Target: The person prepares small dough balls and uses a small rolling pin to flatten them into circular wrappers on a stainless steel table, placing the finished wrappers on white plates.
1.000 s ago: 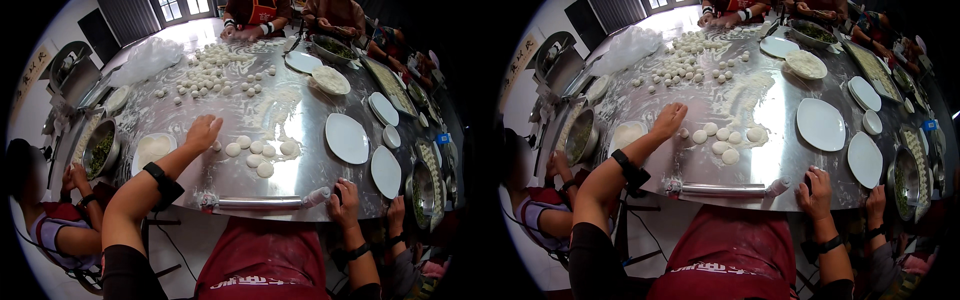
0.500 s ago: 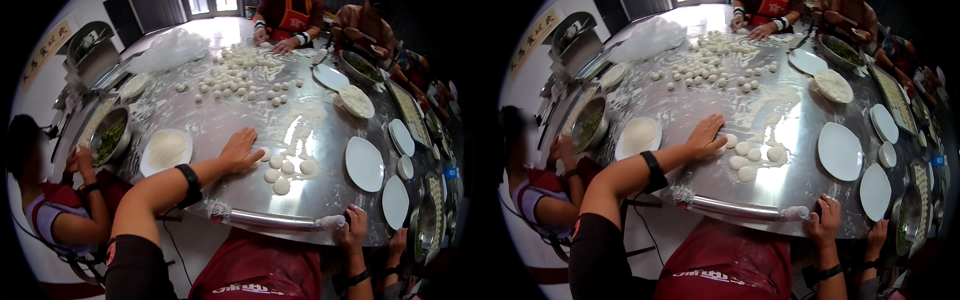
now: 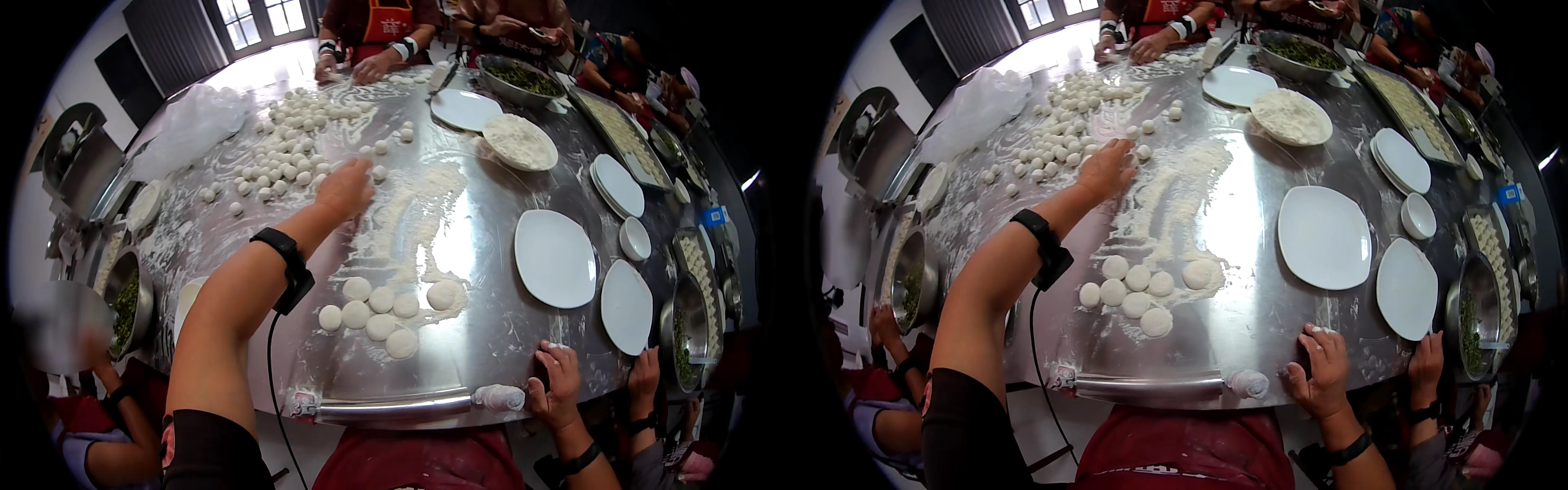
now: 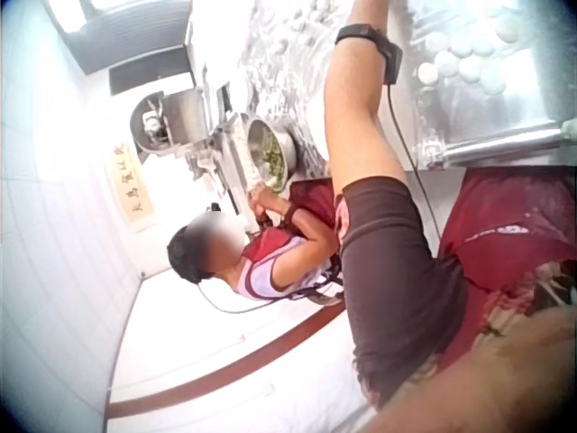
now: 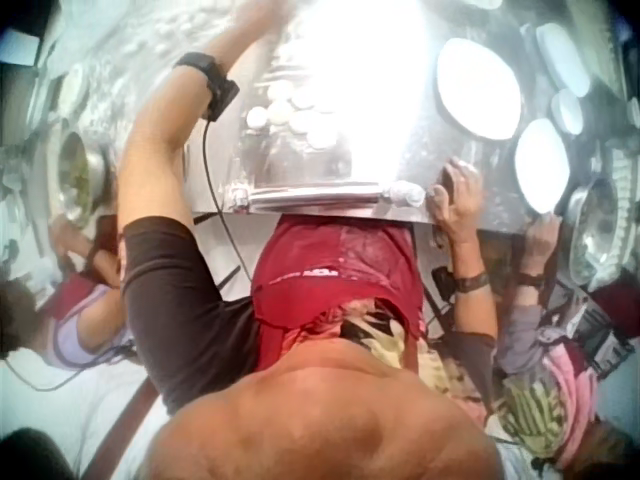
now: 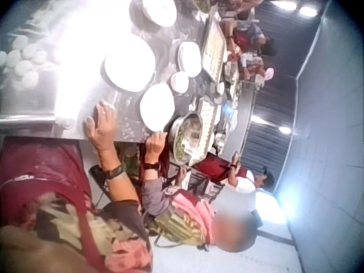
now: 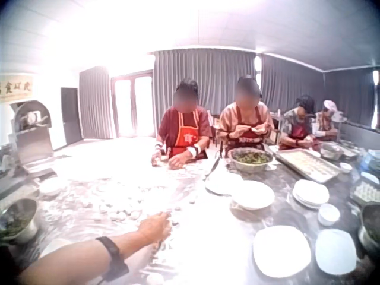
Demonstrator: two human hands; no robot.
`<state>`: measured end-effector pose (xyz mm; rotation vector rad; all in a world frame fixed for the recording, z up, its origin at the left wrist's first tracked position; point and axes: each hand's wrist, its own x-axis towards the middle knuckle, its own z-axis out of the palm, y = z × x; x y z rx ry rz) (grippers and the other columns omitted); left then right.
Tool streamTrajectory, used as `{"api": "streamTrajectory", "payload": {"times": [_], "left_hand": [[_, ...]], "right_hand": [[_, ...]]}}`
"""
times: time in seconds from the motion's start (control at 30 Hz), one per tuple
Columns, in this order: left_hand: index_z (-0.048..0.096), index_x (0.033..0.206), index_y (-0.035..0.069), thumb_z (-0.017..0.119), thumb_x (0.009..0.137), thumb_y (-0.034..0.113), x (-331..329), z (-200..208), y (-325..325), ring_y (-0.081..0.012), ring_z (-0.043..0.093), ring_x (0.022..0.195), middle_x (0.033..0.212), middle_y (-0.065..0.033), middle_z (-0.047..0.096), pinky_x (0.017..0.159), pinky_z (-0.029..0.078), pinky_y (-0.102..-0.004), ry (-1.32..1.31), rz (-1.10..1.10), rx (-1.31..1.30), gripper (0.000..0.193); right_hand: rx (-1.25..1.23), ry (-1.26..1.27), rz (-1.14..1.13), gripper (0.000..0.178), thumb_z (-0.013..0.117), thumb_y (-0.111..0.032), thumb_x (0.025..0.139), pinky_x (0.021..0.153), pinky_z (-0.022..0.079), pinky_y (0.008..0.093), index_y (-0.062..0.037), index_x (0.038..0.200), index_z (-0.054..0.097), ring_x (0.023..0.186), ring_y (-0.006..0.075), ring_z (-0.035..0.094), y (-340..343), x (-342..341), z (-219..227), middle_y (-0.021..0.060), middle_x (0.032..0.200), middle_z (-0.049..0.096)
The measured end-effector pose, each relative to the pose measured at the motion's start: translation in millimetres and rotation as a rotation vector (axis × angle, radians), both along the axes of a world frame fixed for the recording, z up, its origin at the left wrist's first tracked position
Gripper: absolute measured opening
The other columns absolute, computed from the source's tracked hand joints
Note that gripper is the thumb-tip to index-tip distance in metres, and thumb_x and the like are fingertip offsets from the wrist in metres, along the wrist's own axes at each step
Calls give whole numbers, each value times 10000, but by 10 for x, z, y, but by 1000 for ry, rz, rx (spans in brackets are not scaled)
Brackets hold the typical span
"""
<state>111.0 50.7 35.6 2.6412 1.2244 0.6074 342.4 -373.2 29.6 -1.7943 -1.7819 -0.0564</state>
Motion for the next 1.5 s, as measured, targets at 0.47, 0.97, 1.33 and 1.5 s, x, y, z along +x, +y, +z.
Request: {"api": "streamTrajectory", "payload": {"times": [0.47,0.97,1.33,1.5], "left_hand": [[638,927,55,735,680,207,-1253,26,-885,-274,599,853,891,-128,589,758,483,-357,59,-8,-381,306],[346,1374,-9,461,867,524,-1019,-237,-1171,-369,215,1384,1460,-215,294,1115,141,-511,218,-145,1,745],[454,1292,30,609,837,280,-782,-2,-1131,-362,482,1154,1271,-196,495,989,387,-397,26,-237,-189,542],[506,1221,75,649,803,129,-280,313,-1672,-328,518,1122,1233,-127,530,926,448,-383,109,-481,-204,446]], "right_hand": [[34,17,16,343,621,-206,800,877,434,454,29,1045,571,1000,397,516,17,0,-41,212,1142,558],[36,-9,-21,313,638,-157,761,875,455,429,17,1019,601,1007,374,542,-27,-80,-24,182,1110,597],[60,-81,-73,380,682,-101,724,901,436,418,28,1059,555,1039,361,531,48,69,-20,206,1168,541],[67,-550,-215,339,627,-132,730,790,455,396,14,1034,585,951,293,558,513,232,112,166,1065,580]]}}
